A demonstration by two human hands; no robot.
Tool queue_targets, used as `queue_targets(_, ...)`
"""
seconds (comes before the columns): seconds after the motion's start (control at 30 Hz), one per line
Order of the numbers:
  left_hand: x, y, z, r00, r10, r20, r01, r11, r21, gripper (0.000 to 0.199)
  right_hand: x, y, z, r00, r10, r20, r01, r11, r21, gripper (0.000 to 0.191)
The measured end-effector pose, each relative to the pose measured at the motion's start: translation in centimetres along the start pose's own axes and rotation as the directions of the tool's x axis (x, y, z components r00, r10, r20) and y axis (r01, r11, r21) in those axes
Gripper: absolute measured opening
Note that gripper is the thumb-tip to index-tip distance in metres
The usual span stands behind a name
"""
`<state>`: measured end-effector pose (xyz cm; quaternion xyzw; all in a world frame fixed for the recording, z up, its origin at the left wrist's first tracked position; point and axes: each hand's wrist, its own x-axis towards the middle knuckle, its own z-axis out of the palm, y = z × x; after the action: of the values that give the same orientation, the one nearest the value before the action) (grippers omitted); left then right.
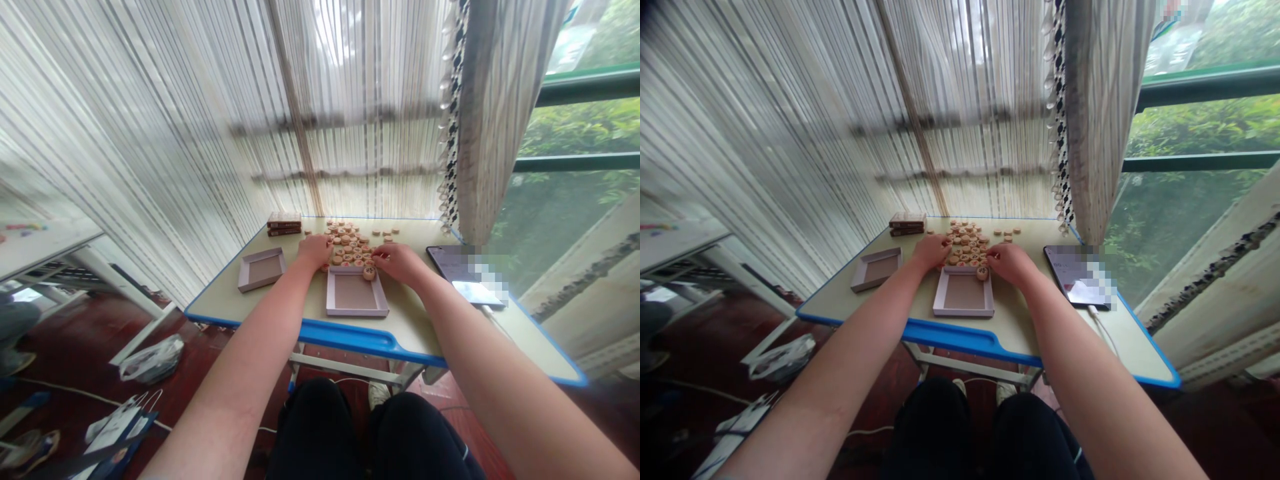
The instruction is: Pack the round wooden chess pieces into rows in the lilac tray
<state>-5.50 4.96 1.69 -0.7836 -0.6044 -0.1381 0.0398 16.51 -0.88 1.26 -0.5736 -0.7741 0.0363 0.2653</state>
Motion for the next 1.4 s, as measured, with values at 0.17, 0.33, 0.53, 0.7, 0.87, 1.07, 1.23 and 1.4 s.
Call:
queue_targets(0.17, 0.3, -0.2, 0.1, 1.000, 0.014, 0.010, -0.013, 0.999, -0.050, 0.033, 0.1, 0.2, 0.1, 1.000, -0.010, -0.014, 0.010, 1.000, 0.010, 0.021)
queue_targets(0.33, 0.0, -0.1, -0.1, 0.999, -0.006, -0.034, 0.004, 0.999, -0.053, 0.029, 0.1, 0.4, 0.2, 1.000, -0.023, -0.014, 0.023, 1.000, 0.005, 0.022)
queue_targets(0.53, -0.4, -0.1, -1.0, 0.986, 0.122, 0.116, -0.094, 0.972, -0.217, 0.025, 0.1, 0.3, 0.1, 1.000, -0.018, -0.018, 0.018, 1.000, 0.005, 0.021)
queue_targets(0.7, -0.4, -0.3, -1.1, 0.975, 0.155, 0.160, -0.112, 0.962, -0.250, 0.028, 0.0, 0.0, -0.1, 1.000, 0.009, 0.000, -0.009, 1.000, -0.006, 0.021)
queue_targets(0.87, -0.1, -0.5, -0.4, 0.987, 0.155, 0.040, -0.149, 0.981, -0.123, 0.037, 0.0, -0.1, -0.1, 1.000, 0.010, 0.001, -0.010, 1.000, -0.001, 0.021)
queue_targets(1.07, 0.0, -0.9, -0.4, 0.986, 0.161, 0.039, -0.152, 0.973, -0.173, 0.043, -0.1, -0.1, -0.1, 0.999, 0.034, 0.004, -0.034, 0.999, 0.009, 0.021)
queue_targets(1.23, 0.1, -1.4, -0.6, 0.966, 0.238, 0.098, -0.206, 0.944, -0.256, 0.034, -0.1, 0.1, 0.0, 0.999, 0.028, 0.018, -0.028, 1.000, 0.003, 0.020)
queue_targets(1.4, -0.1, -1.3, -0.8, 0.968, 0.232, 0.097, -0.202, 0.946, -0.253, 0.028, -0.1, 0.2, 0.1, 1.000, 0.026, -0.007, -0.026, 0.999, 0.025, 0.021)
